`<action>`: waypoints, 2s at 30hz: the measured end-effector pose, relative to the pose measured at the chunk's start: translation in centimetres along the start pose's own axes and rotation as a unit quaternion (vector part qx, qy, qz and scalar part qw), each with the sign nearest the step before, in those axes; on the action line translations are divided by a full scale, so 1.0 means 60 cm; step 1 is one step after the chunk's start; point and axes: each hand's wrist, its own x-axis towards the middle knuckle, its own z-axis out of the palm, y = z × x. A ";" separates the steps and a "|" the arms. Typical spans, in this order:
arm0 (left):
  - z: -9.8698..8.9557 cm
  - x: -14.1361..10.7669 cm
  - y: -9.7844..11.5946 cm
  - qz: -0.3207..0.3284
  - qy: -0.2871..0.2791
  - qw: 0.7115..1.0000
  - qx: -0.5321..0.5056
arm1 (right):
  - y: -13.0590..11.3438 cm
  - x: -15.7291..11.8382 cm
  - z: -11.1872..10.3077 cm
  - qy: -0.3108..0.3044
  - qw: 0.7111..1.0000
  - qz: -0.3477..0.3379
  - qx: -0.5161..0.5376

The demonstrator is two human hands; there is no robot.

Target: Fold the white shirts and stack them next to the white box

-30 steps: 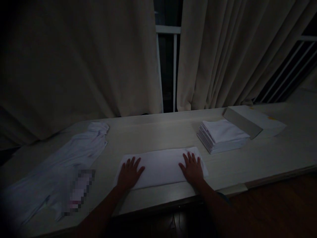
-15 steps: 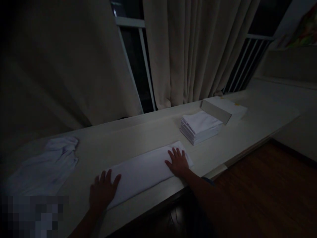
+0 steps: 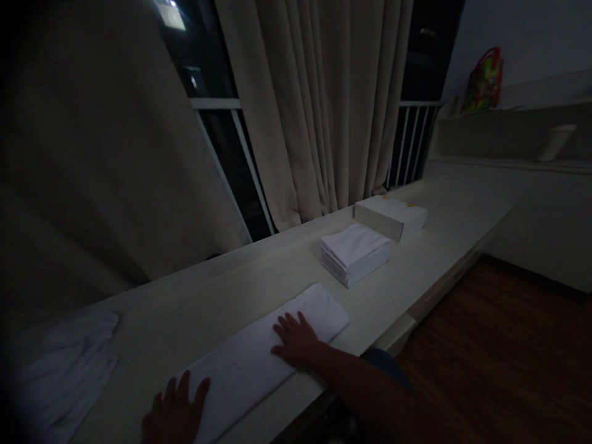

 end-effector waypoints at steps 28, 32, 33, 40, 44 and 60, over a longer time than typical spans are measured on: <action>-0.010 0.090 0.180 0.110 0.046 0.989 -0.090 | 0.175 0.005 -0.037 0.024 0.987 0.153 -0.043; -0.023 0.071 0.188 0.069 0.058 0.993 -0.078 | 0.177 0.003 -0.035 0.030 0.987 0.147 -0.049; -0.029 0.065 0.184 0.050 0.052 0.995 -0.074 | 0.178 0.002 -0.033 0.030 0.987 0.149 -0.053; -0.044 -0.049 0.073 -0.057 -0.013 0.998 0.004 | 0.182 0.004 -0.020 0.040 0.988 0.132 -0.068; -0.041 -0.108 0.029 -0.063 -0.028 0.997 0.041 | 0.180 0.001 -0.019 0.040 0.987 0.140 -0.064; 0.002 -0.123 0.016 0.020 0.029 0.996 0.080 | -0.144 -0.044 0.051 0.016 0.991 -0.131 0.036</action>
